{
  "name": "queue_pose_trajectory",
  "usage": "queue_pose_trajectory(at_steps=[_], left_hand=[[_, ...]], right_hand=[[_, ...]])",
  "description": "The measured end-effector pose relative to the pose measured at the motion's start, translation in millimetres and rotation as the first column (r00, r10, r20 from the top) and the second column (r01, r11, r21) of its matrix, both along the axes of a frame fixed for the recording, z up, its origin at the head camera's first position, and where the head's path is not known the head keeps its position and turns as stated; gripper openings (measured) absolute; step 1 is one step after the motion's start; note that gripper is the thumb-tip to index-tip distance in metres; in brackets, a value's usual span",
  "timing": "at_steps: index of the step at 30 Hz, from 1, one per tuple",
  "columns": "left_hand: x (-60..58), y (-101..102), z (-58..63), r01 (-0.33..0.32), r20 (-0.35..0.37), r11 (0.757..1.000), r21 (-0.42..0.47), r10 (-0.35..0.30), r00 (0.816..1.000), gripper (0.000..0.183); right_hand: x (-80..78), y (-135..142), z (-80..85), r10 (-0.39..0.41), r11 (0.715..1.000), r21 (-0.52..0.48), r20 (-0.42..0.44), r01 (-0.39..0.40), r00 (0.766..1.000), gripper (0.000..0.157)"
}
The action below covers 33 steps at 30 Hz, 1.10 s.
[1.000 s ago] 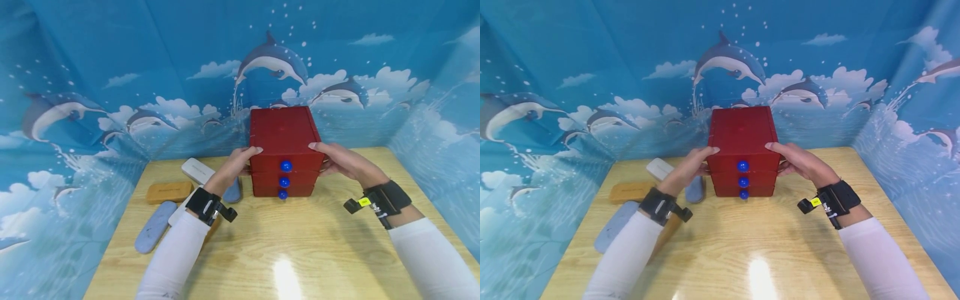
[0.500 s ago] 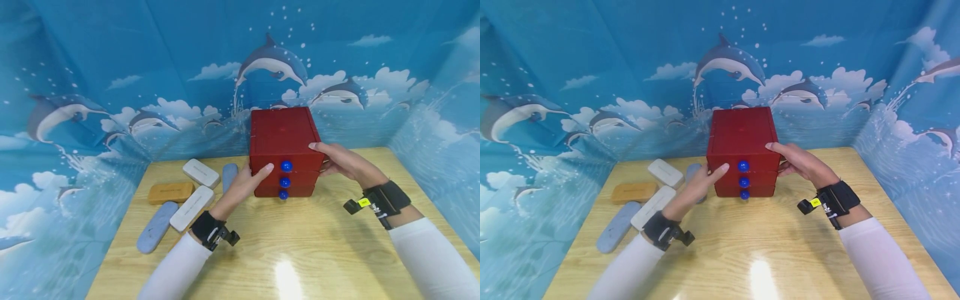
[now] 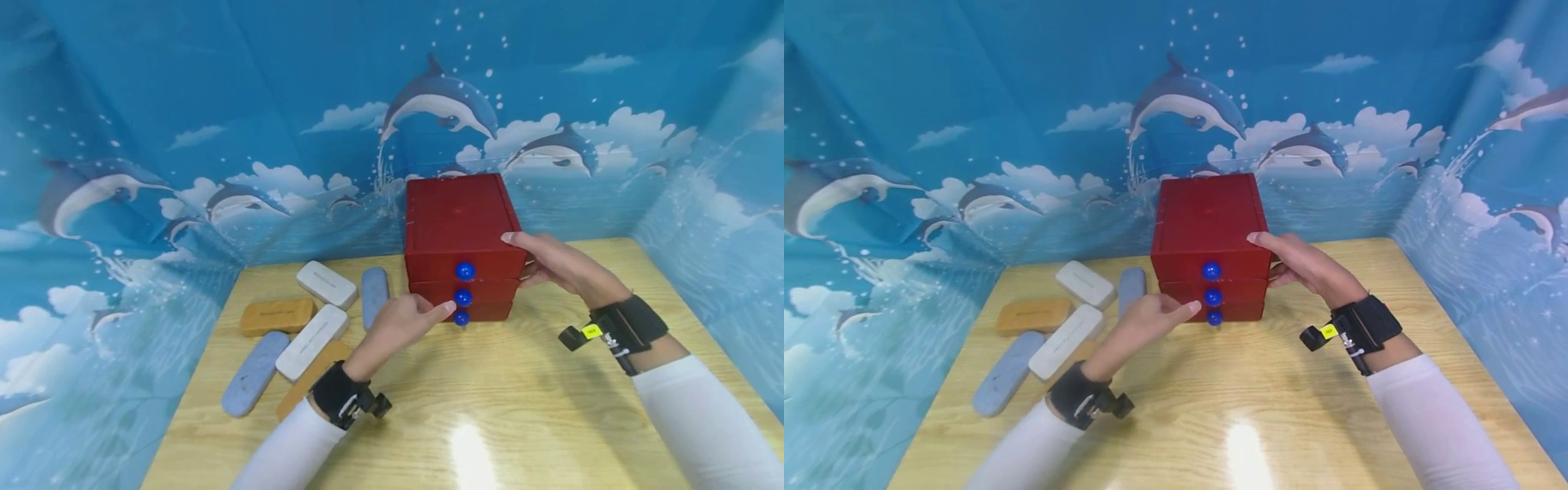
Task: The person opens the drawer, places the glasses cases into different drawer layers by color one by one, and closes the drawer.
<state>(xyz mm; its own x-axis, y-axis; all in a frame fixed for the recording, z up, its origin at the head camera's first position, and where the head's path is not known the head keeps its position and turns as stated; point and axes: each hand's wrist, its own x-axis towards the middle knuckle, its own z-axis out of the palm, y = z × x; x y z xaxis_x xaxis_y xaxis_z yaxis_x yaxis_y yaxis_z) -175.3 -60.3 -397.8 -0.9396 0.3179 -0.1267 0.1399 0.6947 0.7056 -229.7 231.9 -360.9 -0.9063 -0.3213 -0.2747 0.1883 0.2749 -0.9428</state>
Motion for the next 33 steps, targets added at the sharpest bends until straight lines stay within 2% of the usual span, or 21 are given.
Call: queue_pose_trajectory(at_steps=[2, 4, 7, 9, 11, 15, 20, 24, 33], left_hand=[[-2.8, 4.6, -0.9, 0.017, 0.062, 0.991, 0.134, -0.026, 0.998, 0.058], [-7.3, 9.9, -1.0, 0.032, 0.146, 0.949, 0.312, -0.081, 0.986, 0.061], [-14.6, 17.5, 2.5, 0.016, 0.257, 0.835, 0.550, -0.187, 0.948, 0.067], [-18.9, 21.9, 5.5, -0.001, 0.298, 0.762, 0.647, -0.251, 0.921, 0.069], [-21.9, 26.0, 7.8, -0.010, 0.310, 0.727, 0.687, -0.281, 0.908, 0.067], [-25.8, 35.6, 8.3, -0.029, 0.323, 0.716, 0.697, -0.279, 0.904, 0.065], [-29.6, 46.0, 4.3, -0.066, 0.327, 0.710, 0.701, -0.238, 0.914, 0.066], [-30.8, 48.8, 1.5, -0.099, 0.337, 0.698, 0.709, -0.213, 0.917, 0.062], [-31.6, 51.1, -1.6, -0.125, 0.357, 0.680, 0.722, -0.212, 0.910, 0.055]], right_hand=[[-0.3, -1.6, -0.2, 0.003, 1.000, 0.004, -0.001, -0.003, 1.000, 0.067], [-1.1, -3.2, -0.7, 0.007, 1.000, 0.008, -0.002, -0.007, 1.000, 0.068], [-2.7, -5.0, -1.3, 0.017, 1.000, 0.009, -0.008, -0.017, 1.000, 0.068], [-3.6, -5.6, -1.5, 0.020, 1.000, 0.010, -0.010, -0.020, 1.000, 0.068], [-4.4, -5.7, -1.6, 0.021, 1.000, 0.008, -0.009, -0.021, 1.000, 0.068], [-4.7, -4.5, -1.4, 0.025, 1.000, 0.008, 0.001, -0.025, 1.000, 0.068], [-4.7, -2.8, -1.1, 0.031, 0.999, 0.010, -0.003, -0.031, 1.000, 0.068], [-5.1, -2.0, -1.2, 0.023, 1.000, 0.017, -0.005, -0.023, 1.000, 0.069], [-3.8, 0.9, -1.6, -0.006, 1.000, 0.020, 0.016, 0.006, 1.000, 0.070]])
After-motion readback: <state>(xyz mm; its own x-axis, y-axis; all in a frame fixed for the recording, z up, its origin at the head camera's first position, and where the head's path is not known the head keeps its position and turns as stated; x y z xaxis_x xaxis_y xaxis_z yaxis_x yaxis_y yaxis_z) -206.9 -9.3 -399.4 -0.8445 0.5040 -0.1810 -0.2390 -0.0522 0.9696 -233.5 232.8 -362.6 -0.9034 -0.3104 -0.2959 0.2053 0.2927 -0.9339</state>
